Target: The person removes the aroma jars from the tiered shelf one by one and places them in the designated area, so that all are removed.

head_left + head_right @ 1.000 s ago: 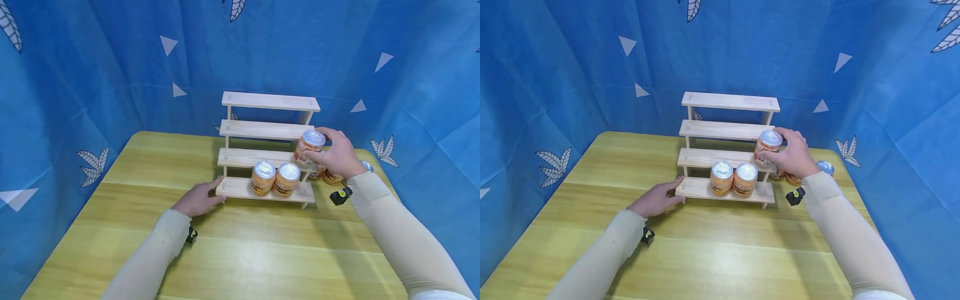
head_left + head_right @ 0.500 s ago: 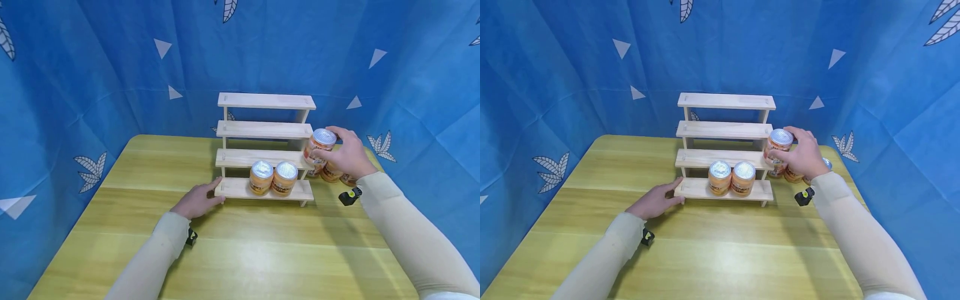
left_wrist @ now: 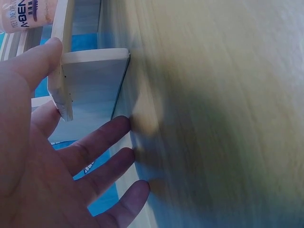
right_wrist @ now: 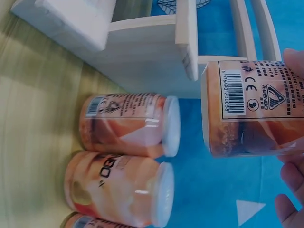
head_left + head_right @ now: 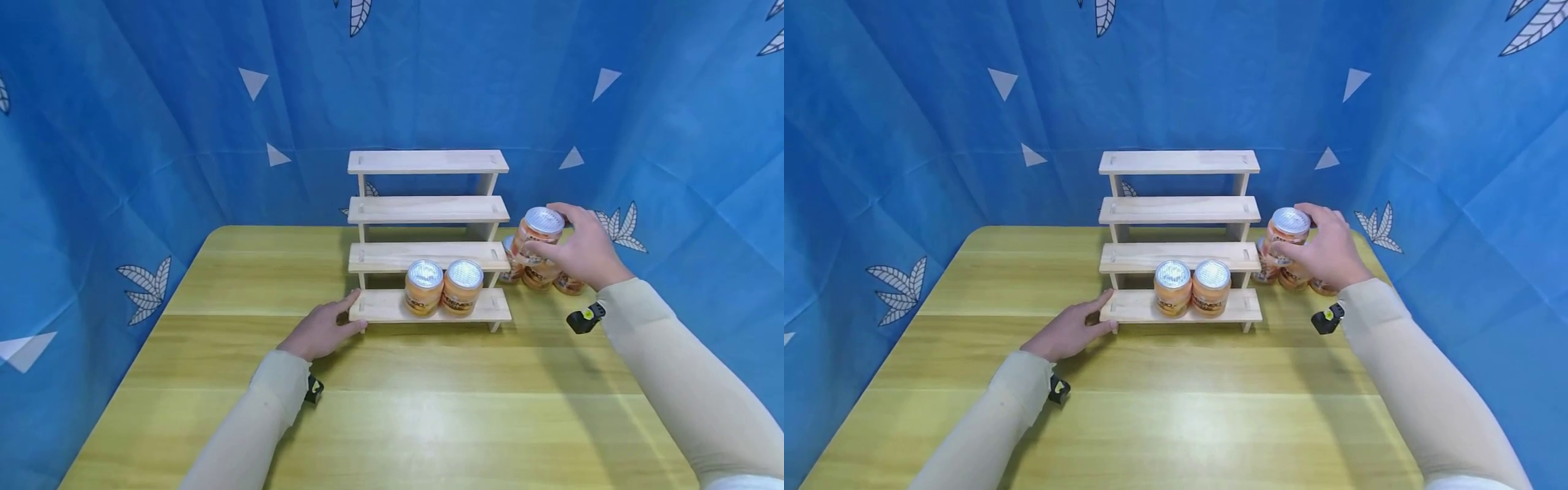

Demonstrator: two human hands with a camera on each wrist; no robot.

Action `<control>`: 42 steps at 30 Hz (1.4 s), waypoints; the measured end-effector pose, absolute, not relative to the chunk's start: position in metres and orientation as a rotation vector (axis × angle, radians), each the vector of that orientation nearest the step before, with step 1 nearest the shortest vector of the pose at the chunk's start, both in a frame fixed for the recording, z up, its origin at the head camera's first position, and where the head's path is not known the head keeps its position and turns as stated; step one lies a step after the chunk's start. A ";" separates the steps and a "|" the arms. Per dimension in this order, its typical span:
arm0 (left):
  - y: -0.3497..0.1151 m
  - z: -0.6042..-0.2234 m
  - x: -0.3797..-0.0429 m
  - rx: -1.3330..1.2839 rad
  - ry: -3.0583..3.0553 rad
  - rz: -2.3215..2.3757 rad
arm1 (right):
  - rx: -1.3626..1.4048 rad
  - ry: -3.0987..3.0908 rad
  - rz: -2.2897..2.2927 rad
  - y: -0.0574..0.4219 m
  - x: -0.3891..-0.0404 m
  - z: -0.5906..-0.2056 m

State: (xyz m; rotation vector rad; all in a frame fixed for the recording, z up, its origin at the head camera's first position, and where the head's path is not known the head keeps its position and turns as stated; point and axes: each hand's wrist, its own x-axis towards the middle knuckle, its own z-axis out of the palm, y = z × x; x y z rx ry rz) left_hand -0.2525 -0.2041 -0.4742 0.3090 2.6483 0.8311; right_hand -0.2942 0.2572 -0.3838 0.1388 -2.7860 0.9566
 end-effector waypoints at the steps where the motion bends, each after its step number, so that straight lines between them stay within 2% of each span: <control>1: -0.204 -0.475 -0.253 0.311 2.650 0.832 | 0.136 -2.788 0.954 0.259 -0.294 -0.385; 42: -0.204 -0.475 -0.254 0.328 2.644 0.829 | 0.191 -2.827 0.989 0.262 -0.284 -0.449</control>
